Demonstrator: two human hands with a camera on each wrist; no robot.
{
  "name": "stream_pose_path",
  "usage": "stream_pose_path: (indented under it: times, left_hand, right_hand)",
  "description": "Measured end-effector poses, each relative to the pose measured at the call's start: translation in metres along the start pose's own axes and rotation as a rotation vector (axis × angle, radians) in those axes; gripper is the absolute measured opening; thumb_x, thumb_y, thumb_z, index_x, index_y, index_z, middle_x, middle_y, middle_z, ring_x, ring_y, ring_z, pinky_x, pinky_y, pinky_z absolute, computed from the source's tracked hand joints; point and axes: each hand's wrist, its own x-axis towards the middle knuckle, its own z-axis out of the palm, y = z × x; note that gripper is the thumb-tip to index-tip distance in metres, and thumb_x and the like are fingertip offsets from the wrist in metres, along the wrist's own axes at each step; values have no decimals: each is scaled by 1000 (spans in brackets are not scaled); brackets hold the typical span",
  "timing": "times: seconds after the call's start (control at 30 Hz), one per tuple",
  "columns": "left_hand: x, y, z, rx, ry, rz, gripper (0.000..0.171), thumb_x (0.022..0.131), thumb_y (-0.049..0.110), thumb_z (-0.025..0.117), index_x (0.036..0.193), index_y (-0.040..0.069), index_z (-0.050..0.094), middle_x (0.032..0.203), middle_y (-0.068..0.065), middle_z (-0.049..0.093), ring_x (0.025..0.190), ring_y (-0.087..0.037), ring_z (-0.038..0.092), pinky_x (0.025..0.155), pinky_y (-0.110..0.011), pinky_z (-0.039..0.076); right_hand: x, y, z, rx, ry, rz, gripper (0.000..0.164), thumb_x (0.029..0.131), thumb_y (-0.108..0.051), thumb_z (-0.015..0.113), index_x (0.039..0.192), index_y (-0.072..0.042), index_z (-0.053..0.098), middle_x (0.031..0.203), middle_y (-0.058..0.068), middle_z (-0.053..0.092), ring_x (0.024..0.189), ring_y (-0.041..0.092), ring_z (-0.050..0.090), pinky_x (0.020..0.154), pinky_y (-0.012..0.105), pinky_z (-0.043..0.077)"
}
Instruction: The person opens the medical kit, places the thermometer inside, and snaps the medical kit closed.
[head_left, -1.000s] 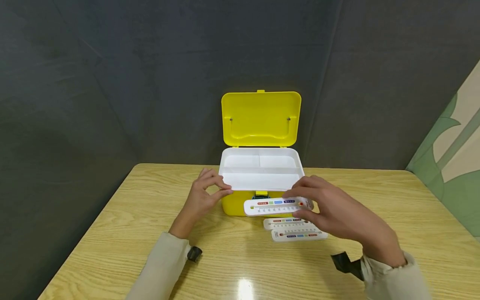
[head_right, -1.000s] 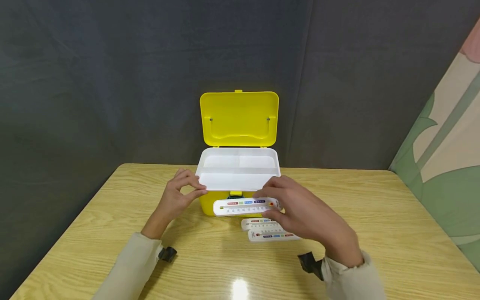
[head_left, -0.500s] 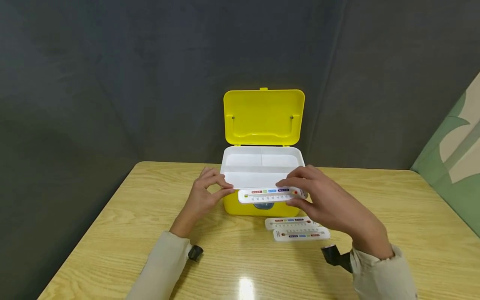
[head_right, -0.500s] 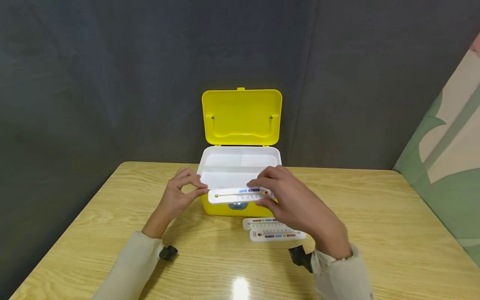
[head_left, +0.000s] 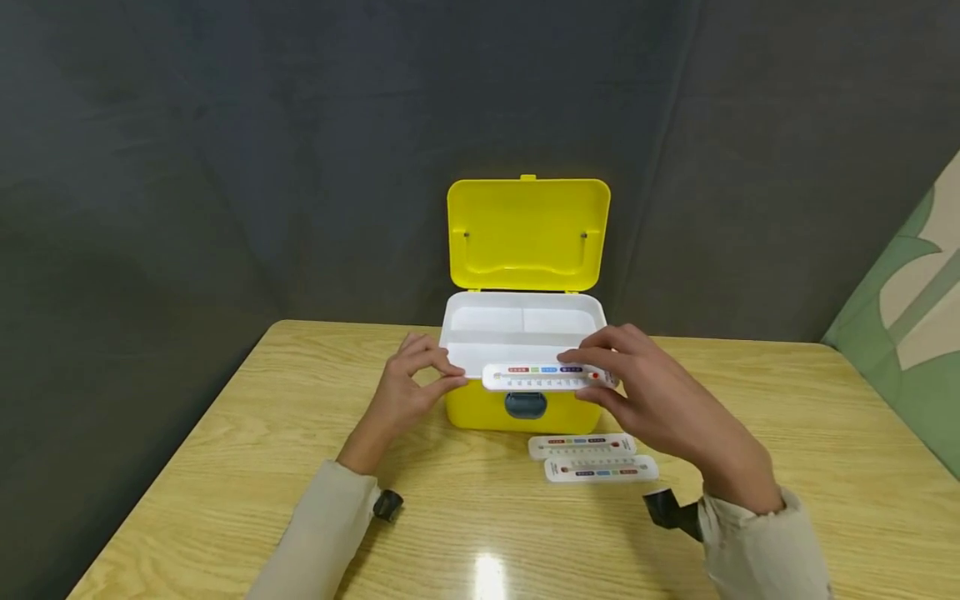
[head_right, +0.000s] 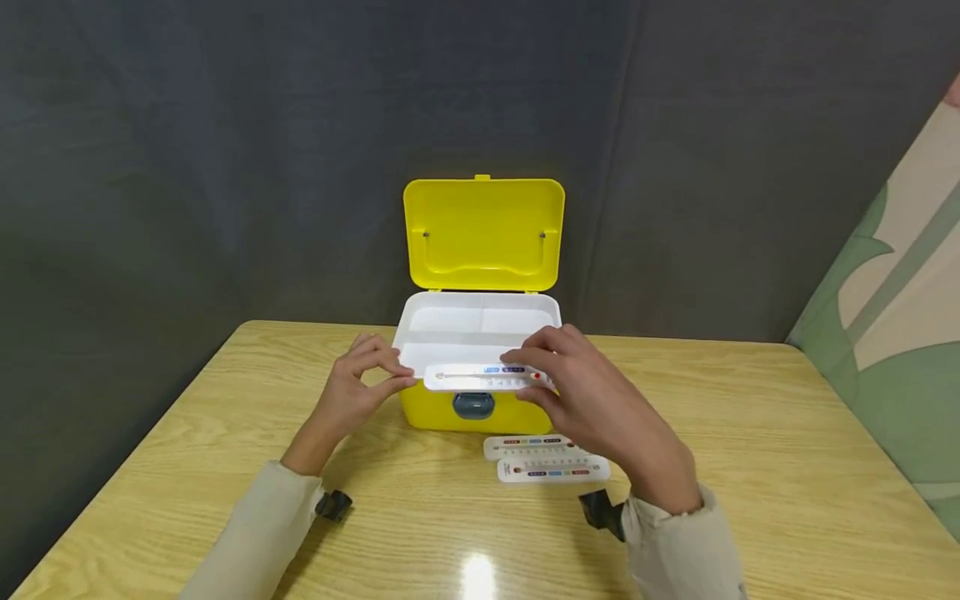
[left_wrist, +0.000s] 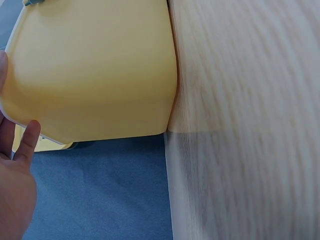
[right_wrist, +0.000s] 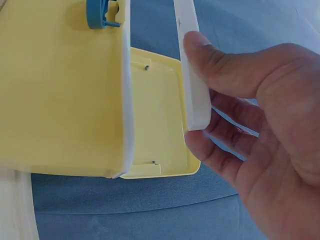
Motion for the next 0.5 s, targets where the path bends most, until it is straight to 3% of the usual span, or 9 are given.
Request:
stream_pose_path:
  times: [0.17, 0.5]
  left_hand:
    - [-1, 1, -1, -4, 0, -13, 12, 75, -2, 82, 84, 6, 79, 82, -3, 61, 89, -15, 46, 83, -27, 40]
    - [1, 0, 2, -6, -7, -8, 12, 76, -1, 81, 84, 7, 79, 83, -4, 62, 89, -15, 46, 83, -27, 39]
  right_hand:
    - [1, 1, 1, 5, -15, 42, 36, 91, -17, 73, 126, -19, 69, 118, 4, 64, 104, 21, 51, 83, 39, 50]
    - [2, 4, 2, -2, -4, 50, 38, 90, -17, 73, 127, -19, 69, 118, 5, 63, 106, 22, 51, 85, 40, 50]
